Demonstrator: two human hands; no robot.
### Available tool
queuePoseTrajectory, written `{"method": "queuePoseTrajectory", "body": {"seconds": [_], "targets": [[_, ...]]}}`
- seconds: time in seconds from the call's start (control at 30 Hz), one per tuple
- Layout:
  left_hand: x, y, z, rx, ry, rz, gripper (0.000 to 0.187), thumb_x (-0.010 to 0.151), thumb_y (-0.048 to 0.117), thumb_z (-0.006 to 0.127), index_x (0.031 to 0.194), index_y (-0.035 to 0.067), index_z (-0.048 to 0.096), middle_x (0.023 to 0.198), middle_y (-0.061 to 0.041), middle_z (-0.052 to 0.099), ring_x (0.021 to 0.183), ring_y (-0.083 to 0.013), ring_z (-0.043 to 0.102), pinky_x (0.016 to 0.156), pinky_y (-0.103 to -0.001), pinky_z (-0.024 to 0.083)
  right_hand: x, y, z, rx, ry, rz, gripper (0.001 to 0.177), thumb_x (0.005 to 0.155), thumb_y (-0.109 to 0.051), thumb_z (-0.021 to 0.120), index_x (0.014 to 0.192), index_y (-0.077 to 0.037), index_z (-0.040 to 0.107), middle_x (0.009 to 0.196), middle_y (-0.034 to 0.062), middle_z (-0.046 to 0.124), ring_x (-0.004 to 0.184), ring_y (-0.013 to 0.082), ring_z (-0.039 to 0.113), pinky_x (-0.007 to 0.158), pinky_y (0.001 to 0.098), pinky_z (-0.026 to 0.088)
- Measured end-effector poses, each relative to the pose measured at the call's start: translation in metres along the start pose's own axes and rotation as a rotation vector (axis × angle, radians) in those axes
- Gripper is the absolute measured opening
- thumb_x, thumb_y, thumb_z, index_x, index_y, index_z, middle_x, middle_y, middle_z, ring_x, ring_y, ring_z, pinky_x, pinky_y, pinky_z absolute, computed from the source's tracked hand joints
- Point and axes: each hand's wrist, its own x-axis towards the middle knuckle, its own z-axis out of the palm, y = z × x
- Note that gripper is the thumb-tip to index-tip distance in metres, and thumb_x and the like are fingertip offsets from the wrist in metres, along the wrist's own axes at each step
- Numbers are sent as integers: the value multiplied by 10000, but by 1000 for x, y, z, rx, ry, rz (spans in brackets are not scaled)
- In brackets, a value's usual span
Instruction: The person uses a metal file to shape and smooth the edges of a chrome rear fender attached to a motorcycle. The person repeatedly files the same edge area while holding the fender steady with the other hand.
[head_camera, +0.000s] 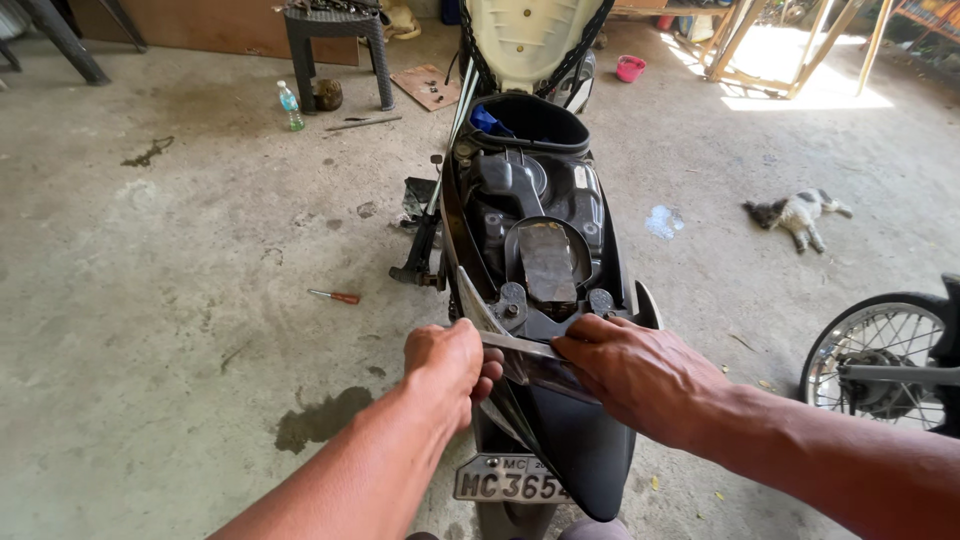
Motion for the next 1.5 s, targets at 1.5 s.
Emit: {"method": "queuePoseTrajectory", "body": {"seconds": [1.5], "targets": [[12, -3, 14, 38, 145, -8, 274, 957, 114, 494, 774, 17, 674, 657, -98, 689, 470, -133, 565, 367, -252, 415, 6, 23, 2, 61, -79, -79, 373, 1001, -124, 495, 1360, -70, 577, 1255, 64, 627, 869, 222, 704, 786, 328, 614]]}}
